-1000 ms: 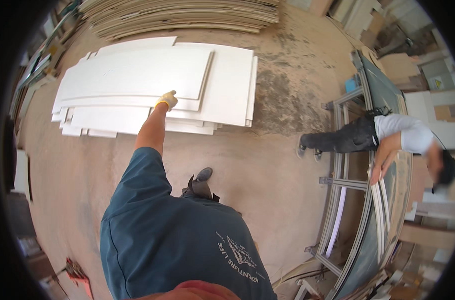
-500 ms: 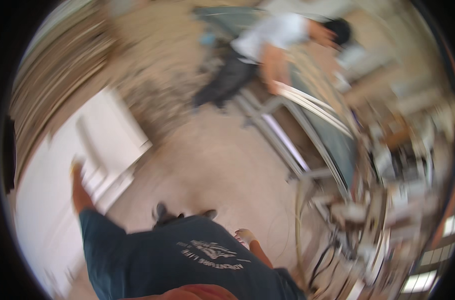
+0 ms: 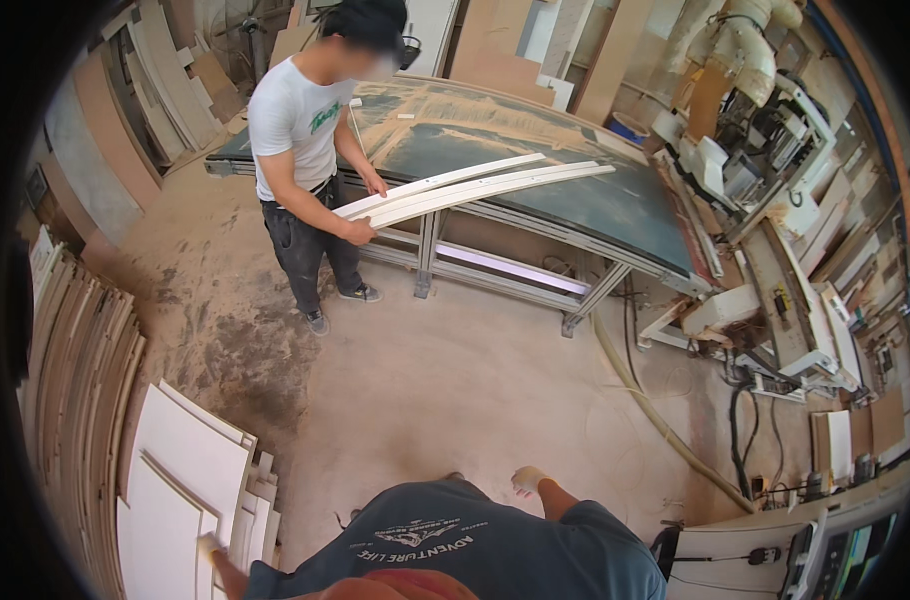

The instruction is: The person removes small white panels from a large sheet on a worktable, stacks them on the floor, and then lifts and stacks larger white panels. The person also picks up and places thin wooden strips on the table. A coworker assists by moving panels and strips.

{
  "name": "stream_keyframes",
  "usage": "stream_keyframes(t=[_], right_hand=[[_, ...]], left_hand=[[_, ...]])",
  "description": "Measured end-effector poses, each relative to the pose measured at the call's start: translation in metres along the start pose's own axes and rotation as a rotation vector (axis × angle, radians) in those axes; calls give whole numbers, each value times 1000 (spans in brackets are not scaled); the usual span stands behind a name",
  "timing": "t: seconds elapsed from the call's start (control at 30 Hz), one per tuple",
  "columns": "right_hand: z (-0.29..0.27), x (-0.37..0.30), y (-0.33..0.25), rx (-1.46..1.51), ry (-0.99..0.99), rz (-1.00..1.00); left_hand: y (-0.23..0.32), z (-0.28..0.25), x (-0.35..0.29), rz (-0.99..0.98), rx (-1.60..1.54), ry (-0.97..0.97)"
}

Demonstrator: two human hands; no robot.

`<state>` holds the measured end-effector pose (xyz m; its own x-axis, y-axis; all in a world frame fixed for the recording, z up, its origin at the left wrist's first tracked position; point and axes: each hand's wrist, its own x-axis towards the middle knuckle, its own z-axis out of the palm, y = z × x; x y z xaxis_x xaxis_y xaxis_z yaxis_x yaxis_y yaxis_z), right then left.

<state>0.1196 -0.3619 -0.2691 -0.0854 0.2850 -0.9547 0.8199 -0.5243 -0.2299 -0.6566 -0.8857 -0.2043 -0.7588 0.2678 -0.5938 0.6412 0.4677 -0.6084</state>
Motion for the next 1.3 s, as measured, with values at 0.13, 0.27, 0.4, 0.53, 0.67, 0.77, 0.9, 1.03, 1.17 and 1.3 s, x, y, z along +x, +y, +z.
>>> stream_keyframes(t=[0.13, 0.27, 0.4, 0.53, 0.67, 0.77, 0.9, 1.03, 1.17, 1.3], right_hand=[[-34, 35, -8, -96, 15, -13], [-69, 53, -58, -102, -4, -126], [-118, 37, -122, 81, -15, -374], [-179, 39, -155, 143, 32, -425], [-237, 89, -117, 394, 13, -274], [-279, 120, -39, -229, 37, -264], [-323, 127, 57, -953, 196, -523], [-356, 133, 76, -941, 201, -616], [-394, 168, 33, -676, 234, -697], [-472, 210, -15, -413, 238, -497]], left_hand=[[193, -80, -27, 80, -1181, -293], [351, -175, -53, 303, -1144, -555], [414, -276, -36, 490, -1020, -449], [451, -372, 13, 558, -1016, -501], [507, -462, 74, 413, -901, -612], [579, -535, 100, 570, -722, -539], [696, -665, 82, 1259, -276, 306], [788, -809, 14, 1250, -640, 58], [840, -905, -42, 1280, -634, -15], [876, -937, -63, 1311, -613, 129]])
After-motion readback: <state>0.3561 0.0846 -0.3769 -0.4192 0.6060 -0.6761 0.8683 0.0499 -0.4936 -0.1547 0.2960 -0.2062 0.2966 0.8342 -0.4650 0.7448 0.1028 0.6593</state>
